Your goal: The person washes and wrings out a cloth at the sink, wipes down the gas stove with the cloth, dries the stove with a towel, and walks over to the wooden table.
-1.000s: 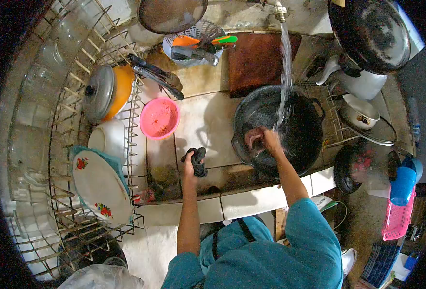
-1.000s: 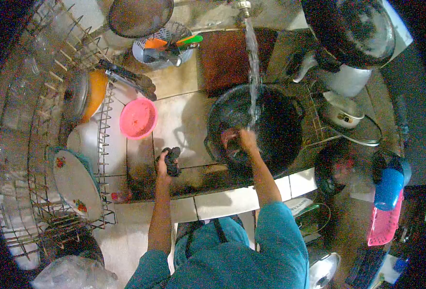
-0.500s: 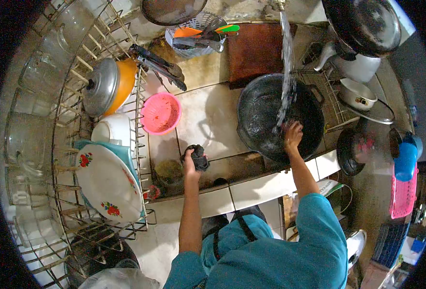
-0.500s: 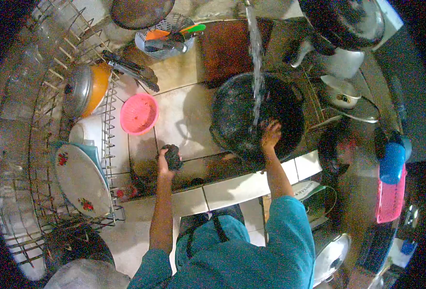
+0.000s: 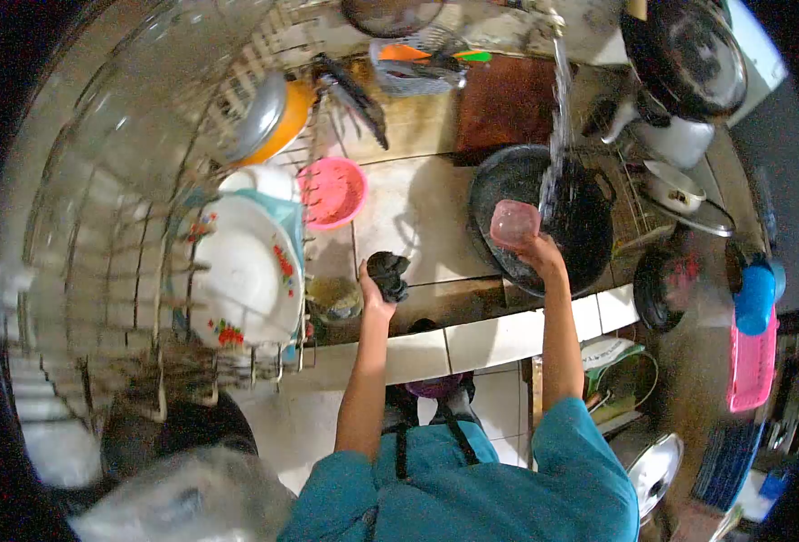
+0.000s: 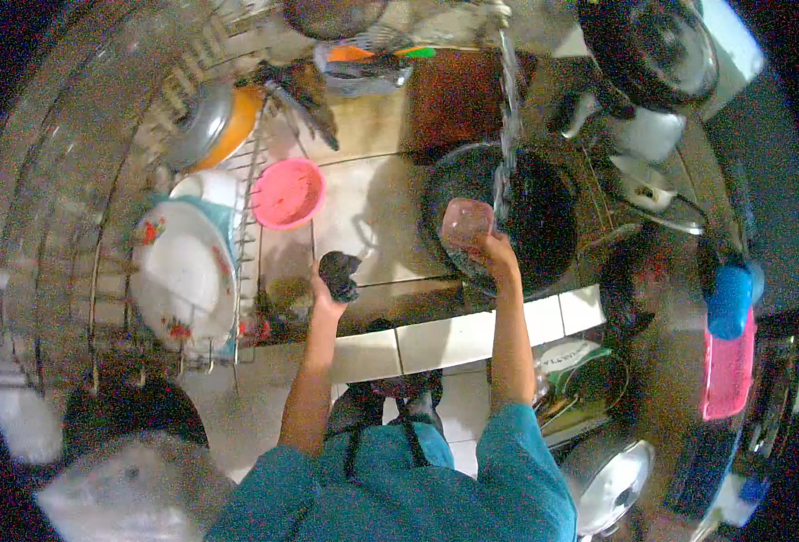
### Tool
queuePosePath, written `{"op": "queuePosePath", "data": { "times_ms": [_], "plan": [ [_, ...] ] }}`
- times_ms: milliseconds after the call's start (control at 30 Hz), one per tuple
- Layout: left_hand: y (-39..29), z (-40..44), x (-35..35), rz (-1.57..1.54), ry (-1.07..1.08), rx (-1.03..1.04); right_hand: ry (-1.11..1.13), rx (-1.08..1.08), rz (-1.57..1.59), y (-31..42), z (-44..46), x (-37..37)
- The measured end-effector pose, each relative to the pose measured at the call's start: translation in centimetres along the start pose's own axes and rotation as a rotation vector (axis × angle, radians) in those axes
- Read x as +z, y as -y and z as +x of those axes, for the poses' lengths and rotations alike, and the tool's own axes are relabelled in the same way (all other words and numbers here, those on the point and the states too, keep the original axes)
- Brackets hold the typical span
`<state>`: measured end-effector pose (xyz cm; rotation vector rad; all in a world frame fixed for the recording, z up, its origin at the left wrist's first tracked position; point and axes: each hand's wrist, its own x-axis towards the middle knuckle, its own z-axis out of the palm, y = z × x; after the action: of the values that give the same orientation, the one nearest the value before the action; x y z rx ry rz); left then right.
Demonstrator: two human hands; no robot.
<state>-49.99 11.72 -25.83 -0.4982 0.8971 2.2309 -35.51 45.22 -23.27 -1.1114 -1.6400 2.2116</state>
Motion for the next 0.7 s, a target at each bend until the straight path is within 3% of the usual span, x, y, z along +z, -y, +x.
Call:
{"op": "queuePosePath", "data": {
  "times_ms": [33,67,167,267,333,400,467,567,600,700],
  "plan": [
    [0.0,0.1,-0.2,-0.027,0.081,-0.044,0.018,-0.049,0.021,1.6,-1.4,1.2],
    [0.4,0.7,-0.3,-0.087,0.092,-0.066,-0.004,-0.235,-0.060,2.8,-2.9,2.7],
    [0.8,1.8,1.7,-0.164,0.085,-0.141,-0.032,-0.387,-0.448,4.5,-3.7,6.0],
    [1.4,2.7,2.9,-0.115,0.113,-0.111,-0.159,-0.735,-0.909,0.9,0.4,7.7],
    [2.1,4.4,1.5,-0.096,0.320,-0.161,-0.208,-0.803,-1.026,2.1,-2.4,11.5],
    [3.1,5.1,2.0,-0.039,0.143,-0.105,-0.226,-0.681,-1.058,4.7,-6.3,15.7],
    [4.1,6.3,1.3,0.016,0.002,-0.089,-0.205,-0.717,-1.069,5.6,-8.3,18.7],
    [5.4,9.7,-1.2,0.077,-0.081,-0.127,-0.181,-0.762,-1.144,5.8,-9.8,20.6],
    [6.1,9.3,-1.0,0.046,-0.002,-0.028,-0.176,-0.778,-1.180,6.3,-10.2,20.7],
    [6.2,9.2,-0.9,0.049,-0.034,0.079,-0.294,-0.765,-1.156,7.6,-12.0,19.2]
  ]
}}
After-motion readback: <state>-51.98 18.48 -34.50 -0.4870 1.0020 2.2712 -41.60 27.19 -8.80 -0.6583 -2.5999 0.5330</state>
